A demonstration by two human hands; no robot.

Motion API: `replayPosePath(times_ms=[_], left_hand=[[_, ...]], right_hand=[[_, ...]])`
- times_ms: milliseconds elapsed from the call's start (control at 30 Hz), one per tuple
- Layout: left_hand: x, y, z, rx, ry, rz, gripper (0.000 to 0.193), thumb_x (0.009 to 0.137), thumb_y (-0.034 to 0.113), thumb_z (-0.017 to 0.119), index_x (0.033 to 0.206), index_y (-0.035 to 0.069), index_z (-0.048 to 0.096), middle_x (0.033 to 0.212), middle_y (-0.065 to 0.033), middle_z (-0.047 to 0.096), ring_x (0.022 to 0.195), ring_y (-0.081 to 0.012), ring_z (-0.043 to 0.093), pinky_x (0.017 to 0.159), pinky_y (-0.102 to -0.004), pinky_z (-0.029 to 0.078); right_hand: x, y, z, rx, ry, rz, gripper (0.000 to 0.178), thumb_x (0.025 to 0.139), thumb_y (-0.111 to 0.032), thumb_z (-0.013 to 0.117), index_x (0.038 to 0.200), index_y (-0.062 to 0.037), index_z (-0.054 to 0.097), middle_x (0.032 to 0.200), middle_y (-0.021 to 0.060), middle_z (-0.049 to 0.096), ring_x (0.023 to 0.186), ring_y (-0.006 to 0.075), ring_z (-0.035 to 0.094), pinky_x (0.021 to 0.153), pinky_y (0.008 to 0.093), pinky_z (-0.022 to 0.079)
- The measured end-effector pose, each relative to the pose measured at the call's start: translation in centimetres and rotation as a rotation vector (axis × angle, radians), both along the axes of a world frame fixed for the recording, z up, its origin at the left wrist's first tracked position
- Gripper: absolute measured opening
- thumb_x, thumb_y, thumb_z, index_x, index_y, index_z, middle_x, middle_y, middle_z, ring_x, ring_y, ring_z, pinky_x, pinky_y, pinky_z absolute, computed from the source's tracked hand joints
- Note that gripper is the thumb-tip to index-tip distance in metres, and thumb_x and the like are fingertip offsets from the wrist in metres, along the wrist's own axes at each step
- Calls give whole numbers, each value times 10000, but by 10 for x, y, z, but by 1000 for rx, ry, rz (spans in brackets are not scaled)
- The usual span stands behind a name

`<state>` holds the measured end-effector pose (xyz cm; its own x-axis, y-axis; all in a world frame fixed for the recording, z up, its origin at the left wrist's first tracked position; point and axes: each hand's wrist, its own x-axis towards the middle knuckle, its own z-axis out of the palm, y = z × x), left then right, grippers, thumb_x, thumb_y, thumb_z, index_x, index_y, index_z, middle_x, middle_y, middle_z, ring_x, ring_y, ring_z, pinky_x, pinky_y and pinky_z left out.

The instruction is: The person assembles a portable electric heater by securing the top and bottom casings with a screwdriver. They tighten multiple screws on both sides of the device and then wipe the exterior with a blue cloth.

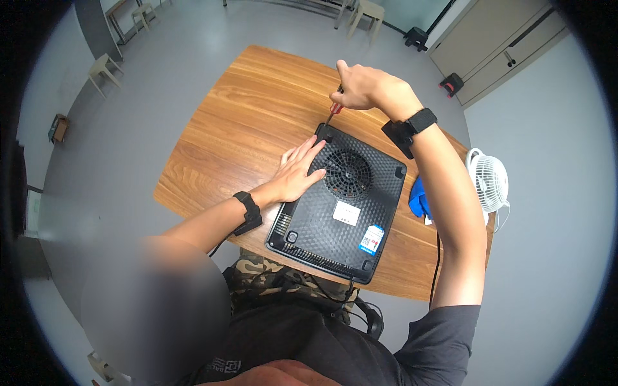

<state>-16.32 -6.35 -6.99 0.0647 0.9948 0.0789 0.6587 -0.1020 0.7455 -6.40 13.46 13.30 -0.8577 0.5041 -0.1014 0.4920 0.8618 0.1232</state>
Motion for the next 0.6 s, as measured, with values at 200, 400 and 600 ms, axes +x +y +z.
replayPosePath(times_ms=[200,400,600], left_hand=[[0,0,1,-14,9,0,731,1018,433,521,1629,147,238,1697,-194,184,1568,-338,188,1255,-496,122],[0,-1,2,-8,5,-2,724,1021,433,516,1627,146,243,1697,-195,182,1565,-343,193,1253,-499,125],[1,0,0,5,-1,0,728,1018,438,520,1626,146,247,1692,-204,195,1559,-356,203,1249,-495,131]], right_hand=[[-3,-16,23,-352,6,-91,383,1040,-352,582,1082,28,567,791,197,710,721,383,703,651,473,573],[-14,-7,5,-20,-165,-77,474,1033,-458,554,1125,5,604,833,197,740,748,399,724,707,477,592],[-2,-10,1,-55,35,0,369,1009,-354,597,1133,-10,548,1084,235,654,933,412,685,816,467,558]])
